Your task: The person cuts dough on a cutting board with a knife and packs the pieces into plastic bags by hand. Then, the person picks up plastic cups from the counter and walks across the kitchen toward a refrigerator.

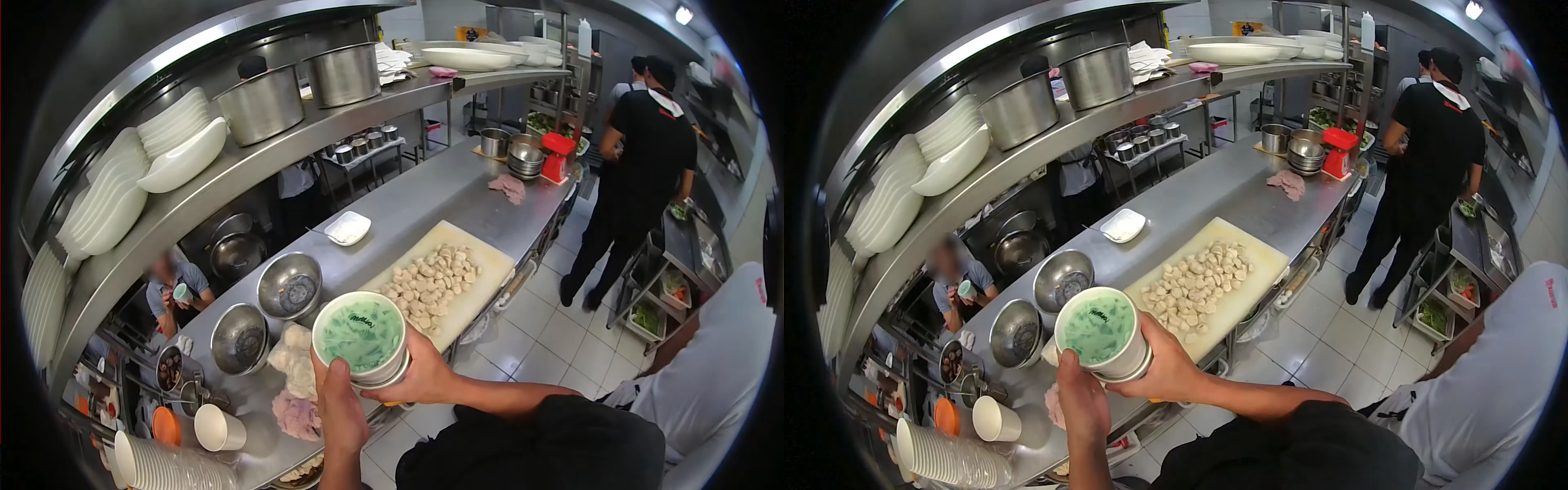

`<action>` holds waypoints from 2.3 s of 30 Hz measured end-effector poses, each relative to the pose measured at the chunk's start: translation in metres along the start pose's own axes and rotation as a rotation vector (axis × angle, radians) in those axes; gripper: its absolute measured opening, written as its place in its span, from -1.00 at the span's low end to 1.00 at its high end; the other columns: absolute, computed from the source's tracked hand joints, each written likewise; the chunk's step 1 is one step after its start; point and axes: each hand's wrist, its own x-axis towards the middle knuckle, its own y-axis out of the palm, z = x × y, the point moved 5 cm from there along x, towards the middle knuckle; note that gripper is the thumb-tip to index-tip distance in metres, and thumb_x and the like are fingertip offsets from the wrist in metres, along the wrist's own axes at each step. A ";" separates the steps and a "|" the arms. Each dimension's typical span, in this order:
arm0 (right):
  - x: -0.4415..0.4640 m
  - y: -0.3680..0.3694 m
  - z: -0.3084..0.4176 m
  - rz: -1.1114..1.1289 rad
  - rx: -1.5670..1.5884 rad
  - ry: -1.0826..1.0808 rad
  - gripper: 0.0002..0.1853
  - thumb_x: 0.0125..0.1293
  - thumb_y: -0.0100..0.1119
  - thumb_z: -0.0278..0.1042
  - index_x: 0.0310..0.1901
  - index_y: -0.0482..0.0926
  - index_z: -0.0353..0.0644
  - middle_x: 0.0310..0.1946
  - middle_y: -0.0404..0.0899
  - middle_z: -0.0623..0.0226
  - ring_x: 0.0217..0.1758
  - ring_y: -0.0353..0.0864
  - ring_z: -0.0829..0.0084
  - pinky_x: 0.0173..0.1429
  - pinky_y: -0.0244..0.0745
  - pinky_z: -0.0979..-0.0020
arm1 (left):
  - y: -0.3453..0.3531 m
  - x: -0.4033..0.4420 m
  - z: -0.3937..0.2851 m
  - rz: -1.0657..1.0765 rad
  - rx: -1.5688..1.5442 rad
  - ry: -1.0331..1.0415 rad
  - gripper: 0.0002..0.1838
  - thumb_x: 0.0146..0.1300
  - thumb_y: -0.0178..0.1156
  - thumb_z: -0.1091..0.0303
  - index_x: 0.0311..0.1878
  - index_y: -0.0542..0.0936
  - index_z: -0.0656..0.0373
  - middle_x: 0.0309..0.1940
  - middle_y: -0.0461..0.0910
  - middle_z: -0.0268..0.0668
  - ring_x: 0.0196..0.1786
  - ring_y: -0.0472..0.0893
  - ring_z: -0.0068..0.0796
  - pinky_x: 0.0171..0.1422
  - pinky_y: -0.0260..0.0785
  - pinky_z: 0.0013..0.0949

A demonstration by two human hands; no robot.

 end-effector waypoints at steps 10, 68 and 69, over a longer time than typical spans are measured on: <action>-0.005 -0.007 -0.001 -0.007 -0.019 0.026 -0.02 -0.15 0.62 -0.28 0.34 0.28 -0.29 0.17 0.49 0.10 0.26 0.51 0.26 0.32 0.40 0.27 | 0.001 0.000 0.009 0.014 -0.004 -0.035 -0.30 0.36 0.09 0.05 0.43 0.19 0.23 0.29 0.37 -0.20 0.36 0.32 -0.38 0.49 0.02 -0.27; -0.061 0.356 -0.194 0.585 0.082 0.169 -0.22 -0.17 0.60 -0.39 0.14 0.39 -0.24 0.07 0.51 -0.03 0.16 0.54 -0.03 0.18 0.48 0.12 | -0.400 -0.114 0.076 -0.903 0.133 0.228 -0.52 0.52 -0.08 0.06 0.17 0.49 0.32 0.07 0.58 -0.24 0.15 0.53 -0.39 0.34 0.26 -0.34; -0.061 0.357 -0.195 0.569 0.021 0.138 -0.20 -0.18 0.60 -0.39 0.15 0.39 -0.24 0.07 0.51 -0.03 0.16 0.53 -0.03 0.18 0.47 0.12 | -0.409 -0.114 0.081 -0.904 0.154 0.225 -0.55 0.53 -0.10 0.10 0.17 0.49 0.32 0.05 0.58 -0.25 0.14 0.53 -0.39 0.32 0.27 -0.35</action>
